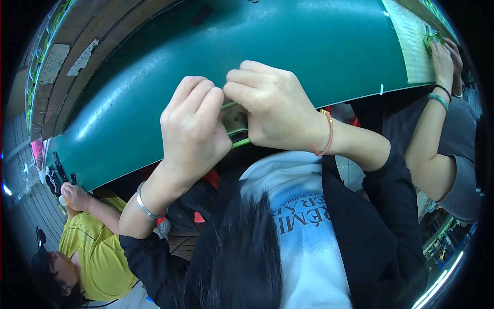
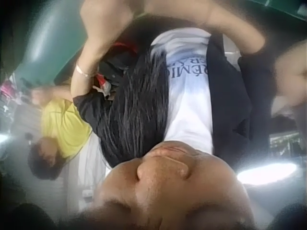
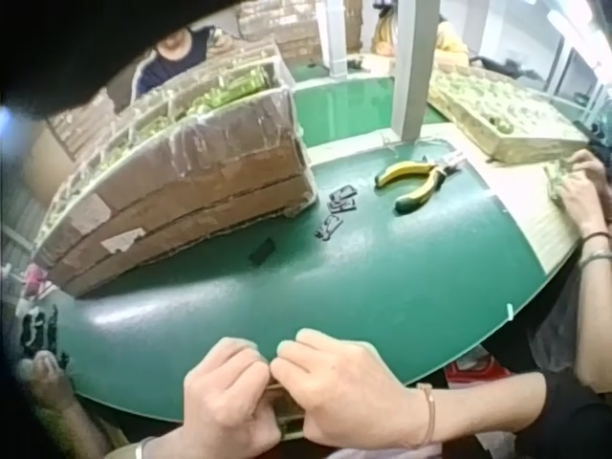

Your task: The person assembles toy car models by picking up car frames from a tray, fitting plastic parts into the car bodies by hand, and securing components using pliers.

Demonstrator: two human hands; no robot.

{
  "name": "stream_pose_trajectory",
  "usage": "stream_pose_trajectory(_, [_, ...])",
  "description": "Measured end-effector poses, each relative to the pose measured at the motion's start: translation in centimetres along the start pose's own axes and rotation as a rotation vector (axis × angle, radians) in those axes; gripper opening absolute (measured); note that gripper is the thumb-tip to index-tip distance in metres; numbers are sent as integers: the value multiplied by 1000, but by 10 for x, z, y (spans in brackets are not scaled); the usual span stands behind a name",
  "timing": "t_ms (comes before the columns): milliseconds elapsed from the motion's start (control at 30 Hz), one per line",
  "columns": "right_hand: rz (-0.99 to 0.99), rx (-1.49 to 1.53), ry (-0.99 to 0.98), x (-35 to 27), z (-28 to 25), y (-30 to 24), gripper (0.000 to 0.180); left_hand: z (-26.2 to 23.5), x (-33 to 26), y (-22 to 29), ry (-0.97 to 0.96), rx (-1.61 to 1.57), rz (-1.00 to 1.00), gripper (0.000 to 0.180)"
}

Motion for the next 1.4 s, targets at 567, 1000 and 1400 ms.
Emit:
stream_pose_trajectory(567, [-74, -145, -37, 5, -2, -14, 12, -5, -4, -2, -36, -36, -26, 23])
stream_pose_trajectory(1000, [79, 22, -21, -14, -15, 2, 21, -28, -27, -16, 48, -297, -474, 44])
stream_pose_trajectory(1400, [156, 83, -36, -25, -46, 0, 40, 6, -49, 42, 163, 132, -345, 43])
Point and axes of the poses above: each hand's wrist, its own x-axis towards the middle knuckle, its own z-axis out of the palm, y = z × x, the point moved 5 cm from there along x, towards the middle knuckle, and after that the axes turned 14 degrees about -z, right-handed, at the moved point
